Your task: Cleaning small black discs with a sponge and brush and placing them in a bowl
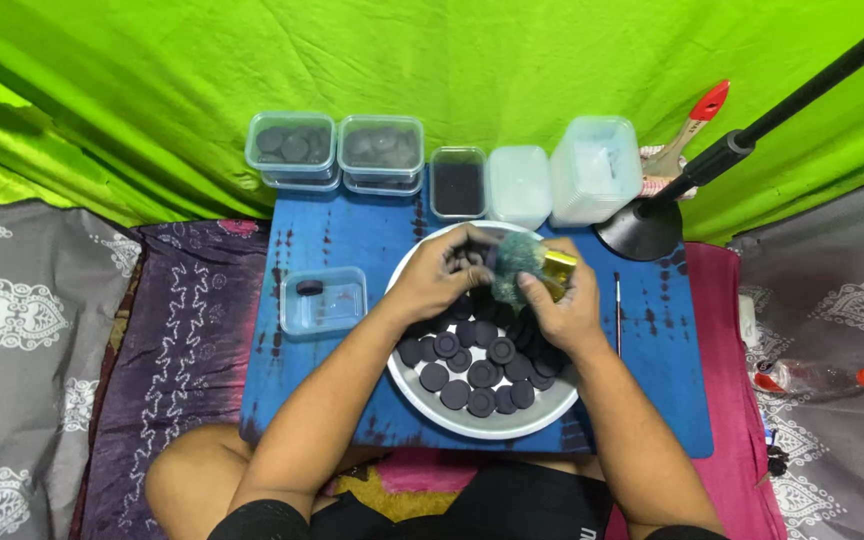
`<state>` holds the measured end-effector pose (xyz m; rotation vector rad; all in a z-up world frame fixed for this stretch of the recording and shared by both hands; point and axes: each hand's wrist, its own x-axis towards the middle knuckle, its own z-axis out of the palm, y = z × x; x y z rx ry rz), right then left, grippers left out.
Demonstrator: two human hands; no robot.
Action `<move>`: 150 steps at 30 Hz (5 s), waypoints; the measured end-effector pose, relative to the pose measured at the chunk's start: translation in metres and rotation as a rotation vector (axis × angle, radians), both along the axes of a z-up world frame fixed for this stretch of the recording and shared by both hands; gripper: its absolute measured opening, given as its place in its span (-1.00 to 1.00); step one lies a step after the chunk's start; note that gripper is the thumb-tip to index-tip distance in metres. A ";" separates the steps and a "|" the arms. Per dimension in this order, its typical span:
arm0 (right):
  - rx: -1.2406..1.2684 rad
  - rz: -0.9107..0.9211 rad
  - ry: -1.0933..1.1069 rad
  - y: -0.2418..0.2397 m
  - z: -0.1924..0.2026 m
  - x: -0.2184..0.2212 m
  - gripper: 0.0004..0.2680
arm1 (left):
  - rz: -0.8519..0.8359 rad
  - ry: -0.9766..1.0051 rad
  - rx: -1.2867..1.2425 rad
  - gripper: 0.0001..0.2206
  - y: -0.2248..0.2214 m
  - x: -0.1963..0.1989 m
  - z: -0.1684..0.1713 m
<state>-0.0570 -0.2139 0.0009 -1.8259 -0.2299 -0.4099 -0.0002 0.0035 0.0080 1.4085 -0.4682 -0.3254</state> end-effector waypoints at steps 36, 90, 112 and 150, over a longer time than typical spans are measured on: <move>-0.052 0.059 -0.141 0.008 0.019 -0.009 -0.81 | 0.000 -0.042 -0.149 -0.61 -0.003 -0.001 -0.012; -0.023 0.038 -0.347 0.006 0.021 -0.010 -0.81 | -0.086 -0.123 -0.026 -0.63 -0.003 -0.008 0.008; -0.109 -0.105 -0.365 0.009 0.024 -0.010 -0.79 | -0.110 -0.084 -0.104 -0.62 -0.006 -0.010 0.010; -0.081 -0.123 -0.297 0.008 0.012 -0.007 -0.81 | -0.061 -0.107 -0.140 -0.60 -0.007 -0.011 0.008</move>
